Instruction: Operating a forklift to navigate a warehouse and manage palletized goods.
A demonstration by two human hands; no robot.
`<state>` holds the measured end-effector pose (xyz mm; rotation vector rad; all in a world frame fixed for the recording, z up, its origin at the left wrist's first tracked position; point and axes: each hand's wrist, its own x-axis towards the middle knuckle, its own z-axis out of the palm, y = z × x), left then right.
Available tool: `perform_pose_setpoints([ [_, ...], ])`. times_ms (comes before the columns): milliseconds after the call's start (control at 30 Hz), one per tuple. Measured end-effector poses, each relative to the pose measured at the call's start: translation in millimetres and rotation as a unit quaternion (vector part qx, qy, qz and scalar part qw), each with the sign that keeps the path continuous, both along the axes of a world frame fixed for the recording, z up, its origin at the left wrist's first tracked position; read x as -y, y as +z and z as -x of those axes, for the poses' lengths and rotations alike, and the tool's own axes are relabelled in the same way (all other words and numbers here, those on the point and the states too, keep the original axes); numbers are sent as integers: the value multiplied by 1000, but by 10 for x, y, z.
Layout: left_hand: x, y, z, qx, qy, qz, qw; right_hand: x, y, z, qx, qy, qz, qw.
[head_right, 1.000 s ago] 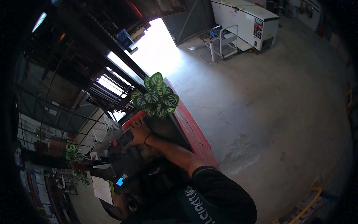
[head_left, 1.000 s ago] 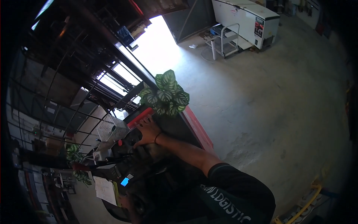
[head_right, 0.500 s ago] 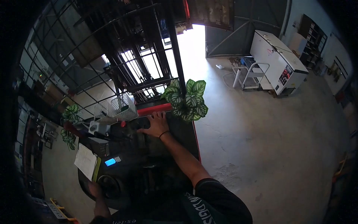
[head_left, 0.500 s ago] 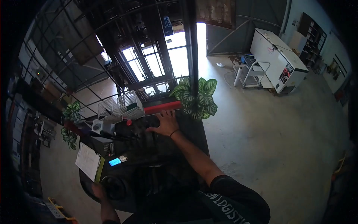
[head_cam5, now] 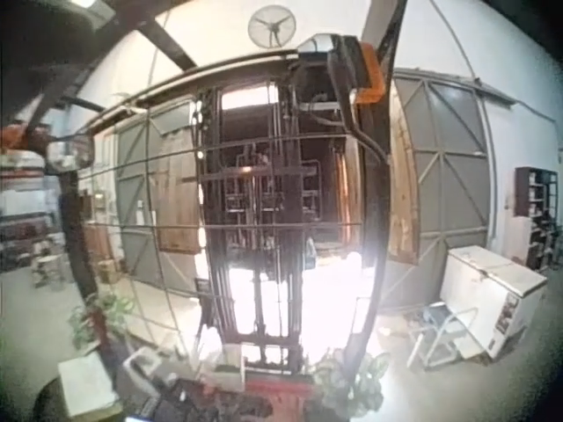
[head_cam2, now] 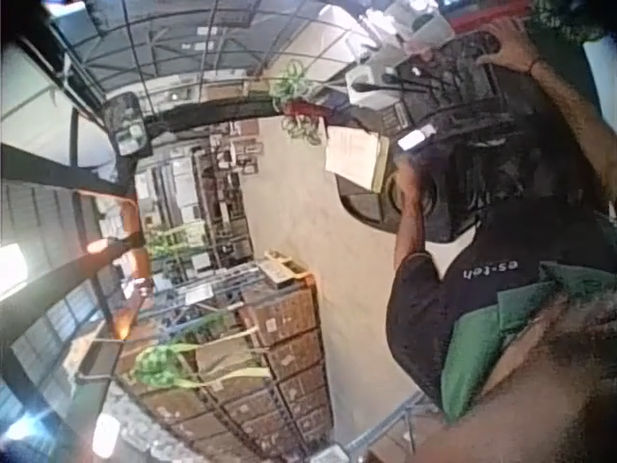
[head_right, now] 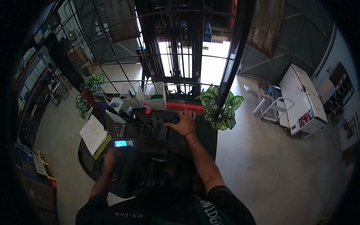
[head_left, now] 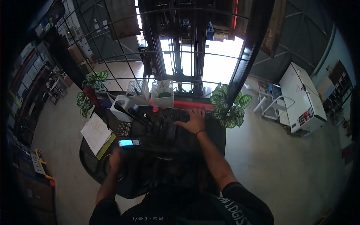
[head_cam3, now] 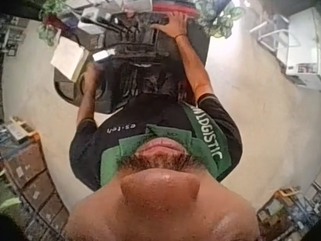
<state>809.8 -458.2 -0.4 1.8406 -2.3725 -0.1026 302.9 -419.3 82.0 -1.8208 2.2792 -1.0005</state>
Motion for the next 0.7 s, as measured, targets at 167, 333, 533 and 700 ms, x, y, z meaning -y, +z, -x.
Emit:
perform_pose_setpoints([
  [167, -1614, 180, -789, -42, -80, -34, 995, -288, -187, 7, 10, 1, -2, 1000],
  [333, -590, 381, -1022, 1, 82, 22, 996, -159, 43, 211, -15, -5, 6, 1000],
  [533, 23, 451, -507, -12, 100, 43, 994, -171, -38, 242, -13, -19, 9, 1000],
  [700, 245, 382, -95, -19, 74, 41, 996, -138, 8, 275, -8, -19, 0, 1000],
])
